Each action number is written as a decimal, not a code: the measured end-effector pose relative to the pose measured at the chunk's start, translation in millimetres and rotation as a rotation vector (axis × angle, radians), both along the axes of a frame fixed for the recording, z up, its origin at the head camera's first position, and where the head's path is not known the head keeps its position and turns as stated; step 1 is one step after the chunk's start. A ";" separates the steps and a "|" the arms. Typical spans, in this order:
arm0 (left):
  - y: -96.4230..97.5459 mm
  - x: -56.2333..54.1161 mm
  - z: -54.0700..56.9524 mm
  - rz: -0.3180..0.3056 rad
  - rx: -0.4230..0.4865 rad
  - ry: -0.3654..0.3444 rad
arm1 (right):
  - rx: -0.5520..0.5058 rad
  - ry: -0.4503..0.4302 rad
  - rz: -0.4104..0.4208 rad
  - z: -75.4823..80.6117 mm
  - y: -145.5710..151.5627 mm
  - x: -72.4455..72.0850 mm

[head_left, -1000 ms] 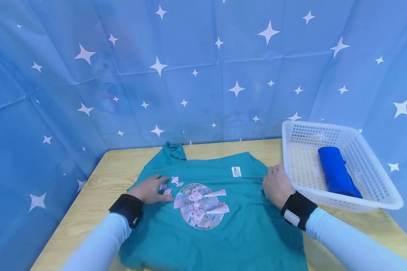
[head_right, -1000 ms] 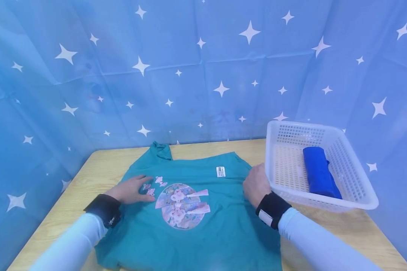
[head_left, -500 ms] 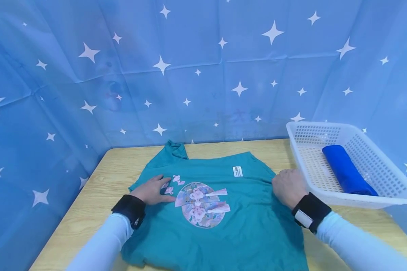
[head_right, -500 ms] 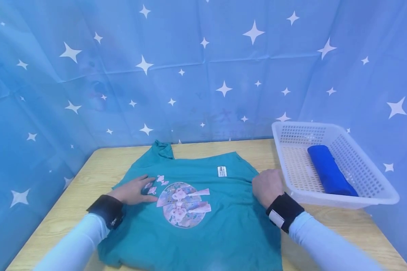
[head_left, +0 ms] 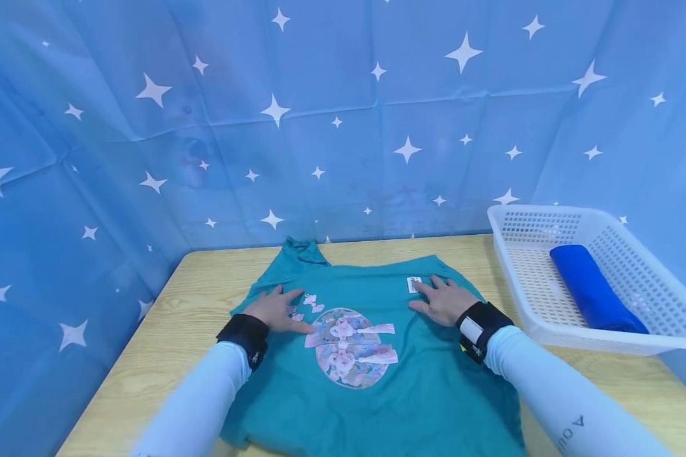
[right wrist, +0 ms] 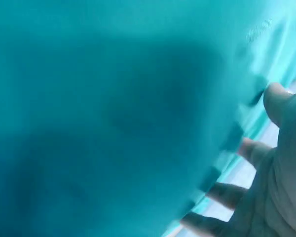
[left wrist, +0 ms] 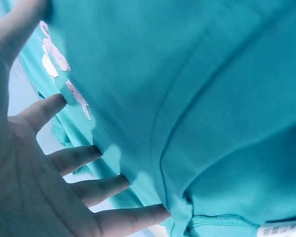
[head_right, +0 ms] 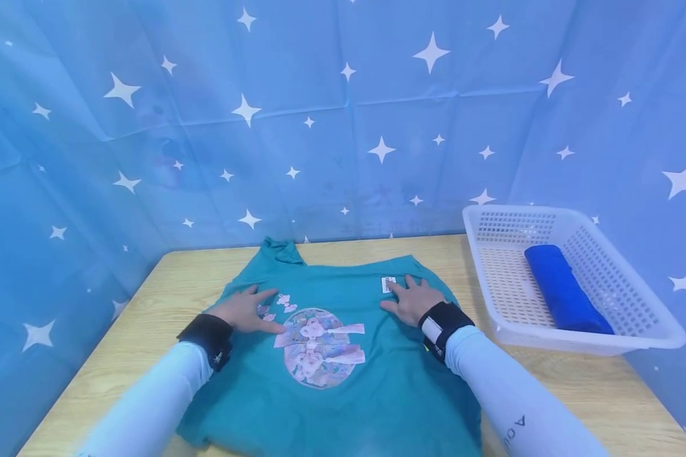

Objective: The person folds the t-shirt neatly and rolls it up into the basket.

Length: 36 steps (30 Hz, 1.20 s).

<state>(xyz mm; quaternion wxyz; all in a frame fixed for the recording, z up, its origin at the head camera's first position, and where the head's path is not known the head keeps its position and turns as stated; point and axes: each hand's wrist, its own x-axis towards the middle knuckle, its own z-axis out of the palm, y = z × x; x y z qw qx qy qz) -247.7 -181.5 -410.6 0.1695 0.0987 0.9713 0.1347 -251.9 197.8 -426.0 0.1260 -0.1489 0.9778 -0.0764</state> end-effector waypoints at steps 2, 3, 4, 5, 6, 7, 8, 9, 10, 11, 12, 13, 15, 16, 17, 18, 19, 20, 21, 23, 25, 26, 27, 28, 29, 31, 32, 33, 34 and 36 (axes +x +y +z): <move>9.2 -6.0 -2.7 -0.012 0.011 0.000 | 0.019 -0.034 -0.051 0.8 5.7 -3.3; 13.2 -9.2 -4.1 -0.012 0.010 -0.002 | 0.024 -0.050 -0.079 0.7 7.9 -5.0; 16.7 -12.3 -5.5 -0.009 0.005 -0.004 | 0.026 -0.066 -0.106 0.3 9.7 -6.8; 19.2 -15.4 -7.0 -0.003 0.000 -0.009 | 0.032 -0.074 -0.126 -1.1 11.4 -9.1; 20.9 -17.9 -8.4 0.006 -0.007 -0.011 | 0.036 -0.078 -0.139 -3.5 12.4 -11.6; 22.2 -20.0 -9.4 0.016 -0.018 -0.018 | 0.044 -0.080 -0.152 -6.1 12.7 -14.2; 22.9 -21.4 -9.9 0.026 -0.029 -0.023 | 0.050 -0.080 -0.162 -8.7 12.7 -16.9; 23.1 -22.2 -10.1 0.037 -0.039 -0.033 | 0.056 -0.079 -0.170 -10.6 12.1 -19.3; 23.1 -22.3 -9.7 0.039 -0.046 -0.040 | 0.058 -0.078 -0.175 -12.2 11.4 -21.5; 23.2 -21.6 -8.3 0.042 -0.048 -0.048 | 0.062 -0.078 -0.175 -13.3 10.8 -23.3; 22.9 -20.6 -6.9 0.044 -0.049 -0.057 | 0.061 -0.083 -0.178 -13.4 9.9 -24.4; 22.6 -19.4 -4.9 0.045 -0.052 -0.066 | 0.060 -0.083 -0.179 -12.5 8.8 -24.9; 21.2 -17.0 -0.9 0.038 -0.052 -0.065 | 0.061 -0.063 -0.169 -8.3 6.5 -23.5; 20.2 -16.0 1.2 0.031 -0.050 -0.060 | 0.070 -0.042 -0.158 -6.2 5.6 -21.8; 19.0 -15.1 2.9 0.030 -0.044 -0.054 | 0.086 -0.011 -0.141 -3.4 4.2 -19.1; 17.1 -14.2 4.0 0.025 -0.045 -0.042 | 0.098 0.021 -0.120 -0.6 2.1 -15.4; 15.4 -12.9 5.2 0.022 -0.042 -0.027 | 0.109 0.050 -0.099 2.5 -0.8 -10.1; 13.8 -11.1 6.3 0.009 -0.044 -0.007 | 0.110 0.077 -0.073 5.1 -3.9 -3.2; 12.3 -8.4 7.0 -0.010 -0.053 0.010 | 0.106 0.092 -0.048 7.5 -7.4 5.3; 9.4 1.0 7.8 -0.053 -0.057 0.026 | 0.086 0.090 0.004 11.9 -13.4 25.4; 8.6 12.0 8.0 -0.092 -0.058 0.012 | 0.053 0.051 0.037 13.6 -16.2 42.8; 8.4 15.5 6.9 -0.112 -0.059 0.001 | 0.042 0.030 0.045 13.3 -15.9 48.5; 8.5 17.3 5.3 -0.122 -0.053 -0.021 | 0.040 0.007 0.046 12.5 -14.9 51.1; 8.6 17.0 3.3 -0.123 -0.041 -0.043 | 0.038 -0.011 0.046 11.7 -13.3 50.9; 8.9 14.5 1.5 -0.121 -0.031 -0.060 | 0.036 -0.023 0.043 10.2 -11.4 47.5; 9.0 2.2 -3.6 -0.116 -0.018 -0.062 | 0.029 -0.032 0.026 6.4 -8.0 34.8; 8.7 -5.3 -6.4 -0.114 -0.012 -0.055 | 0.025 -0.026 0.021 4.8 -7.0 27.4; 8.5 -12.2 -8.6 -0.112 -0.007 -0.043 | 0.020 -0.016 0.015 3.4 -6.2 19.9; 7.9 -18.4 -11.2 -0.110 -0.002 -0.028 | 0.015 -0.002 0.007 1.7 -5.9 13.4; 6.3 -26.4 -16.1 -0.108 0.004 0.002 | 0.011 0.029 -0.004 -2.4 -5.2 4.3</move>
